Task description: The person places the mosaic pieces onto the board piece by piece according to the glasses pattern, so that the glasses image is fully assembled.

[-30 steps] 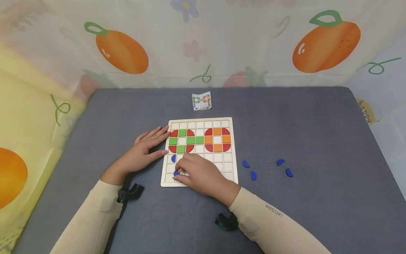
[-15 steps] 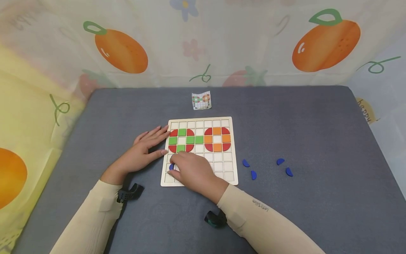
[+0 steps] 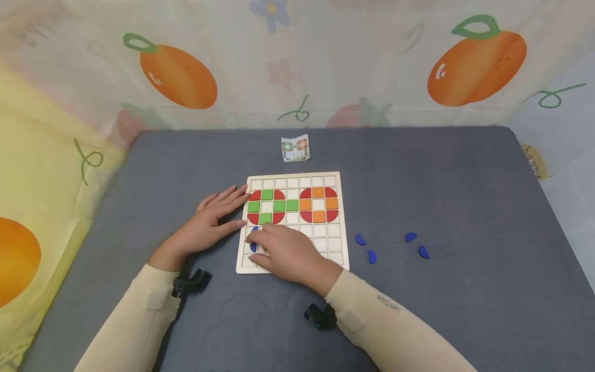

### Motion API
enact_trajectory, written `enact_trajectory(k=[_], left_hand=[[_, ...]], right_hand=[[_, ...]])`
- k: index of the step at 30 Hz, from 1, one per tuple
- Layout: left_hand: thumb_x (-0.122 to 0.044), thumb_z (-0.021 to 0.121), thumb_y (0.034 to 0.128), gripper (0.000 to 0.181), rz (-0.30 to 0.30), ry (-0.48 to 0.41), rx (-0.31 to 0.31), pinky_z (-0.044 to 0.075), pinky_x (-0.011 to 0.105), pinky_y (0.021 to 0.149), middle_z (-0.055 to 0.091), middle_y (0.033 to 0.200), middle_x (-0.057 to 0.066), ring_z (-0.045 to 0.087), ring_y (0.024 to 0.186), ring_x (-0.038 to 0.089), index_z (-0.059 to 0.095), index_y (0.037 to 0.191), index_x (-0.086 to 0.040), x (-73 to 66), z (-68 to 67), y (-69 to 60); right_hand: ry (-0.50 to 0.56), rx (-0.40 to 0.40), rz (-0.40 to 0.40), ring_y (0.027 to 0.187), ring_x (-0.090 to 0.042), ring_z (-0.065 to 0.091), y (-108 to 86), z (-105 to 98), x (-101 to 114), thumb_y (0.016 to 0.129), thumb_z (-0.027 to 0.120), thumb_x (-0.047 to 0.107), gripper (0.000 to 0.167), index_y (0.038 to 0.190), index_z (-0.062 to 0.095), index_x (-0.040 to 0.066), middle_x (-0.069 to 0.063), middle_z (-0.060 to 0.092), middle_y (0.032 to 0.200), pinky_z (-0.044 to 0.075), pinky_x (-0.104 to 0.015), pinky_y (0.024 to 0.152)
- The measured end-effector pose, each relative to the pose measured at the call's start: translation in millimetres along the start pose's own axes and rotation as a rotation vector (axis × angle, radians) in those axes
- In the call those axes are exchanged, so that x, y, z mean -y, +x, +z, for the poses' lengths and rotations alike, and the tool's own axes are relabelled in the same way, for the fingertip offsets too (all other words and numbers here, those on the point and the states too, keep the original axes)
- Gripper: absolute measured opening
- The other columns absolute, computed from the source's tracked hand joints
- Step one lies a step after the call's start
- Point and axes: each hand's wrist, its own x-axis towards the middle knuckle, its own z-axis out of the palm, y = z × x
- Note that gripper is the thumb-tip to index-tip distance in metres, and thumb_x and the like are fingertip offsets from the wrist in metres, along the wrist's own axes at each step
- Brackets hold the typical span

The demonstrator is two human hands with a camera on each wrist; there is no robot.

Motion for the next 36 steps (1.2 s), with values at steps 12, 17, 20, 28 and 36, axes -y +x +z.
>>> enact_trajectory(k=[12, 17, 20, 28, 36], left_hand=[[-0.037, 0.073, 0.1066, 0.074, -0.013, 0.014, 0.011, 0.003, 0.059, 0.127, 0.025, 0.178, -0.005, 0.013, 0.165, 0.021, 0.041, 0.171, -0.020, -1.7, 0.6, 0.2], [-0.036, 0.074, 0.1063, 0.075, -0.009, 0.013, 0.013, 0.003, 0.058, 0.127, 0.025, 0.178, -0.004, 0.013, 0.165, 0.022, 0.040, 0.171, -0.018, -2.3, -0.5, -0.1], [-0.036, 0.074, 0.1064, 0.075, -0.005, 0.008, 0.011, 0.003, 0.059, 0.126, 0.025, 0.178, -0.003, 0.013, 0.165, 0.023, 0.039, 0.171, -0.017, -2.3, -1.0, -0.2], [-0.035, 0.073, 0.1069, 0.074, -0.015, 0.001, 0.016, 0.002, 0.058, 0.127, 0.024, 0.178, -0.005, 0.013, 0.165, 0.021, 0.039, 0.171, -0.018, -2.3, -0.9, -0.7], [-0.035, 0.073, 0.1072, 0.074, -0.024, -0.007, 0.021, 0.002, 0.058, 0.127, 0.023, 0.178, -0.006, 0.012, 0.165, 0.020, 0.039, 0.171, -0.020, -2.5, -0.7, -0.7]], right_hand=[[0.601, -0.178, 0.039, 0.091, -0.019, 0.064, -19.7, -32.1, -18.6, 0.106, 0.075, 0.024, 0.039, 0.139, 0.069, 0.004, 0.003, 0.068, 0.103, 0.054, -0.036, 0.081], [0.785, -0.228, -0.021, 0.097, -0.035, 0.065, -32.8, -44.9, -32.5, 0.116, 0.054, 0.030, 0.043, 0.142, 0.063, -0.004, -0.010, 0.067, 0.111, 0.054, -0.039, 0.083], [0.867, -0.240, -0.070, 0.098, -0.038, 0.065, -41.5, -51.7, -43.0, 0.119, 0.039, 0.044, 0.061, 0.145, 0.059, -0.008, -0.018, 0.066, 0.113, 0.054, -0.038, 0.082], [0.936, -0.274, -0.068, 0.112, -0.034, 0.065, -71.0, -67.3, -74.1, 0.116, 0.024, 0.062, 0.085, 0.147, 0.054, -0.012, -0.030, 0.064, 0.122, 0.052, -0.036, 0.090], [0.905, -0.382, 0.038, 0.113, -0.035, 0.064, -105.2, -81.6, -95.5, 0.117, 0.023, 0.060, 0.081, 0.147, 0.057, -0.007, -0.029, 0.064, 0.121, 0.050, -0.036, 0.093]])
